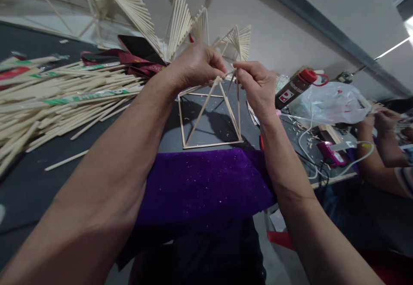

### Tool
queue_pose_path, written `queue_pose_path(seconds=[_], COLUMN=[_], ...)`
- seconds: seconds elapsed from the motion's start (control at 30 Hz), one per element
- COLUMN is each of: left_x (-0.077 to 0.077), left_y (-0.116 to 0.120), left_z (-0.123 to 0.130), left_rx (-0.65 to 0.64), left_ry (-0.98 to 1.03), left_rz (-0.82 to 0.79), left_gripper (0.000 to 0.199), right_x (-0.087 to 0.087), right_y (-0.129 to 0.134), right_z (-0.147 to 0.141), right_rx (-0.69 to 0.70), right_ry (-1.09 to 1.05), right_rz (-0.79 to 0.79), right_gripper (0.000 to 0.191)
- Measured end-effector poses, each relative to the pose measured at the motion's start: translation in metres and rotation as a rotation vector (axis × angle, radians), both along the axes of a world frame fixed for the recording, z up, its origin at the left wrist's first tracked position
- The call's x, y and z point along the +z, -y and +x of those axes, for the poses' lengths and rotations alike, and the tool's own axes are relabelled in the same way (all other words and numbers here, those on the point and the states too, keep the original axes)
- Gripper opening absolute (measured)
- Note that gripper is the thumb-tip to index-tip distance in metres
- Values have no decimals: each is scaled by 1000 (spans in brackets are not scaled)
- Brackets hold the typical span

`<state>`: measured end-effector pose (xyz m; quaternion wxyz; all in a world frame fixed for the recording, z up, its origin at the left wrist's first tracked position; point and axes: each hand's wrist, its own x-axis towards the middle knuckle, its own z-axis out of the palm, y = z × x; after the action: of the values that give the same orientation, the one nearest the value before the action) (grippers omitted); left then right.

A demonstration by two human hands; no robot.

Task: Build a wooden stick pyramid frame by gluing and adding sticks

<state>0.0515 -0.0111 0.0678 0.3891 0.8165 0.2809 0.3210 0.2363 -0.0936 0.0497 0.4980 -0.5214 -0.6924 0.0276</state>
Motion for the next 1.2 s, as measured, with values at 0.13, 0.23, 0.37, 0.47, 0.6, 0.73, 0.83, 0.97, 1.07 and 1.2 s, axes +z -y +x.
queue_pose_path(seconds=[0.13,0.23,0.37,0.47,0.6,0.73,0.83,0.97,1.07,1.2], left_x=[-3,-5,-4,-4,-4,-5,-5,-4,-4,-4], left_y=[-2,-4,-4,-2,-2,-2,-2,-2,-1,-1], left_z=[2,2,1,2,2,3,4,4,4,4], left_rx=[18,14,3,31,14,3,13,6,-2,-7], left_ry=[53,53,34,40,34,65,57,52,64,90], left_rz=[4,18,5,9,39,76,68,103,103,106], left_gripper=[15,14,15,13,15,16,12,11,9,8], right_x=[2,3,5,7,10,10,8,6,5,5], right_y=[2,3,2,1,1,0,-2,-5,-6,-5], right_z=[0,-1,-2,-1,0,0,2,5,6,5], right_rx=[14,3,1,3,-5,-21,-10,7,6,6], right_ry=[25,60,78,71,65,86,112,139,158,171], right_rz=[-12,2,29,27,-19,-10,34,71,70,81], right_gripper=[20,16,17,23,21,20,24,31,33,35])
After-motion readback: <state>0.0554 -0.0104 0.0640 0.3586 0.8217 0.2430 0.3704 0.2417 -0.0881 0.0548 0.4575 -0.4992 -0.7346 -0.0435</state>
